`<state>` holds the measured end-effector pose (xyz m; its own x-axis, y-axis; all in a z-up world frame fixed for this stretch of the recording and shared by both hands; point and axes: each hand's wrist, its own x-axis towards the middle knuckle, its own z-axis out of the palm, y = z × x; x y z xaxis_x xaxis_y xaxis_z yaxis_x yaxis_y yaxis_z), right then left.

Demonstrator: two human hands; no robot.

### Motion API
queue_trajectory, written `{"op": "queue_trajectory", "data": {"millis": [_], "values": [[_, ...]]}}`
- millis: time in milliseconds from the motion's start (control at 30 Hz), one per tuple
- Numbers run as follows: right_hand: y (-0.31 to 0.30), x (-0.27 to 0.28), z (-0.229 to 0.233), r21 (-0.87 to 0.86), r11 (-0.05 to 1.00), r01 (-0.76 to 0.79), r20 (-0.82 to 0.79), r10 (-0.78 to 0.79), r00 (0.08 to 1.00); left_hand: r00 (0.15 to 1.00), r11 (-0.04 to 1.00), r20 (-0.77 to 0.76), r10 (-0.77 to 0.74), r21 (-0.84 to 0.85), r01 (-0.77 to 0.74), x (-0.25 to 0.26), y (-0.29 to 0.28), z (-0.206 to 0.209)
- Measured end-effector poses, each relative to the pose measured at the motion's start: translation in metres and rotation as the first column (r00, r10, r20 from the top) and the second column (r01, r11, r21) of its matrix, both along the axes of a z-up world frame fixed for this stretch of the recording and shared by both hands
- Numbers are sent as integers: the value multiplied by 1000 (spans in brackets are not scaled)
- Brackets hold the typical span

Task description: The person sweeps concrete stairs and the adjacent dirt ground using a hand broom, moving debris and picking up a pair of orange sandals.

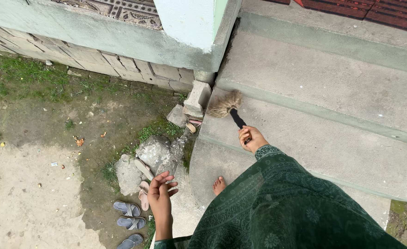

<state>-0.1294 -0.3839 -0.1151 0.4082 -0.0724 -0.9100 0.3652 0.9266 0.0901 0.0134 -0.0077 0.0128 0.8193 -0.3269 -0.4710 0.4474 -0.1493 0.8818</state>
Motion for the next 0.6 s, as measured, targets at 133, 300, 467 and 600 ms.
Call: {"op": "queue_trajectory", "data": {"millis": [133, 300, 467, 600], "values": [[13, -8, 2, -91, 995, 34, -33, -37, 999, 1000, 1000, 10, -18, 11, 17, -2, 6, -4], [56, -22, 22, -199, 972, -123, 19, 129, 991, 1000, 1000, -9, -20, -1, 20, -5, 4, -9], [45, -62, 20, -163, 953, -255, 93, 272, 958, 999, 998, -4, -51, -30, 51, -4, -10, -8], [33, -98, -3, -243, 934, -262, -3, 270, 963, 997, 995, 16, -80, -61, 80, -6, -14, -9]]}}
